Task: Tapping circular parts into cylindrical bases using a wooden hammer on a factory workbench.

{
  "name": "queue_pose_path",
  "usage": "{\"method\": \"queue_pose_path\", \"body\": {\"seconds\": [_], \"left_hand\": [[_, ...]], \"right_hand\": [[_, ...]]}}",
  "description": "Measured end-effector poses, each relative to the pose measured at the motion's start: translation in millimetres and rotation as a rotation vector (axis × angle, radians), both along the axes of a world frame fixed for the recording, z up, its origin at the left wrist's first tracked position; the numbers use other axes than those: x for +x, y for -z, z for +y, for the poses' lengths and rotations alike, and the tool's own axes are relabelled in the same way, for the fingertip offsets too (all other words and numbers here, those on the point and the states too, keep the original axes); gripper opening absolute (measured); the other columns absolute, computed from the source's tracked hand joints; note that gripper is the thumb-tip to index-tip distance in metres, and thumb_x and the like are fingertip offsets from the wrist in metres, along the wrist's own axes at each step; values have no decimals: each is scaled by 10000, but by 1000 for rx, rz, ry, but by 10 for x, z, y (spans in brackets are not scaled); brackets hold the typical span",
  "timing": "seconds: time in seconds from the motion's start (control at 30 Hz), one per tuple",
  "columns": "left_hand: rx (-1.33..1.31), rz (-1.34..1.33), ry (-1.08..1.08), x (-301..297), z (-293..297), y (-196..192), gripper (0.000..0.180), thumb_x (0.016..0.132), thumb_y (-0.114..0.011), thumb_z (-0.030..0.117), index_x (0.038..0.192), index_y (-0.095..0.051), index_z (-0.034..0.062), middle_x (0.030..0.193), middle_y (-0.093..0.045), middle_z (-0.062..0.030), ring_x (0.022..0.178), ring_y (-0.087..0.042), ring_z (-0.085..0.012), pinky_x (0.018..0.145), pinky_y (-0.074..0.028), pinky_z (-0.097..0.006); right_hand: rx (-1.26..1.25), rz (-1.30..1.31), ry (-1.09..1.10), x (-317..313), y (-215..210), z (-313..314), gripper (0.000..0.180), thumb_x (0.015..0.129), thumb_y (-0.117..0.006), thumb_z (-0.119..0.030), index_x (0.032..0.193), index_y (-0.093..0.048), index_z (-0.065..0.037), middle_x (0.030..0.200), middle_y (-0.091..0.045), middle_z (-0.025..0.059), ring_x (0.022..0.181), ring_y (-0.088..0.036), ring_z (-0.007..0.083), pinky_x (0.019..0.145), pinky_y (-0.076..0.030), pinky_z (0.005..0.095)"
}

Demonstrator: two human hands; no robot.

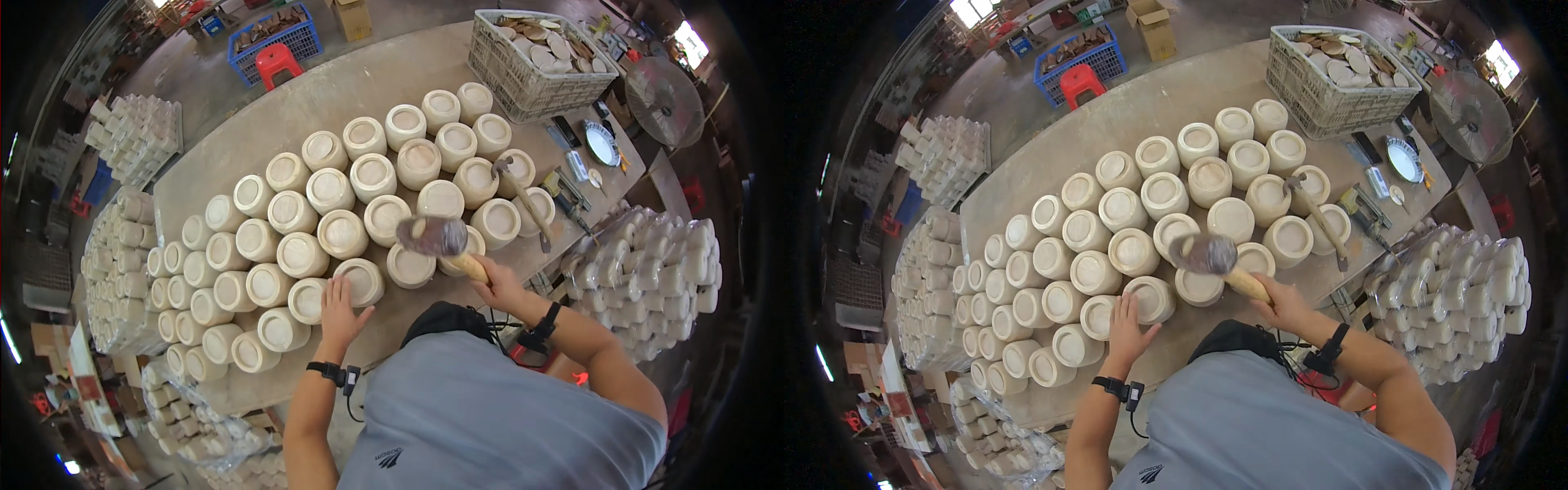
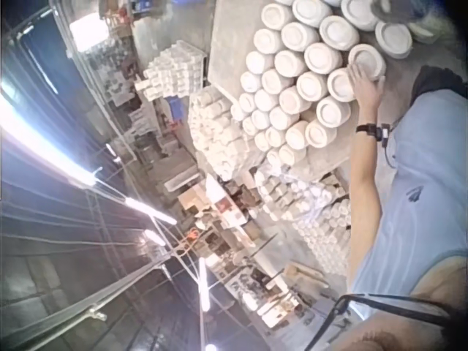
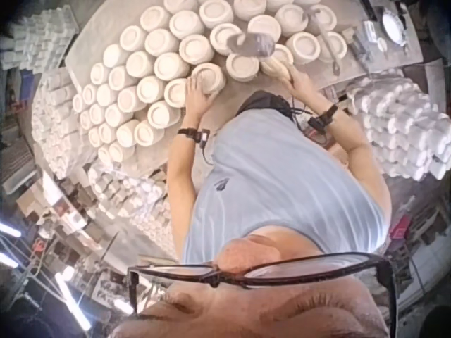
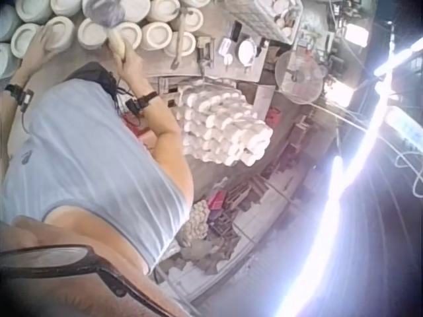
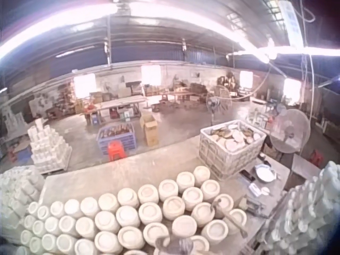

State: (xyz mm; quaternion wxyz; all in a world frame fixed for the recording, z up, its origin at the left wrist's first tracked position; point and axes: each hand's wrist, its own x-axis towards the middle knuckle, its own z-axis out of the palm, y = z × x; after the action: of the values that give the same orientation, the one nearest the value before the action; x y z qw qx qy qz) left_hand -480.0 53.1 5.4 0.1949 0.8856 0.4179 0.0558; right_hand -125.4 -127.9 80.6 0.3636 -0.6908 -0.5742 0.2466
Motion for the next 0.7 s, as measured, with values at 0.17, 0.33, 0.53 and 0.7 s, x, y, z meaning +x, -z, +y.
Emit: {"method": "queue_pose_path", "body": {"seconds": [0.17,0.33,0.53,0.7], "left_hand": [[21,152,-40,-56,-101,102,863,845,-786,421,1512,-439,-1,1652,-307,-235,1518,-285,-441,1229,-240,-569],[37,159,-30,-34,-139,170,839,843,-782,392,1514,-445,18,1663,-305,-206,1524,-281,-437,1230,-234,-572],[-25,99,-104,-266,-273,60,856,837,-779,299,1577,-400,98,1655,-302,-233,1532,-274,-429,1226,-241,-579],[-91,126,-94,-371,-317,-87,877,838,-781,262,1596,-370,103,1619,-382,-218,1542,-248,-433,1232,-230,-578]], "right_hand": [[-472,-240,-186,-3,485,-135,444,997,-618,-332,1356,-497,-100,908,-724,214,805,-702,454,723,-551,559],[-497,-189,-176,-92,533,-165,405,997,-608,-362,1270,-509,-80,888,-716,227,804,-698,457,715,-543,564],[-346,38,-182,61,453,-81,375,981,-655,-338,1204,-589,-43,914,-706,259,841,-692,469,724,-533,556],[-77,104,162,308,-151,117,560,1004,-642,-265,1510,-467,-101,989,-713,268,871,-711,443,784,-562,488]]}}
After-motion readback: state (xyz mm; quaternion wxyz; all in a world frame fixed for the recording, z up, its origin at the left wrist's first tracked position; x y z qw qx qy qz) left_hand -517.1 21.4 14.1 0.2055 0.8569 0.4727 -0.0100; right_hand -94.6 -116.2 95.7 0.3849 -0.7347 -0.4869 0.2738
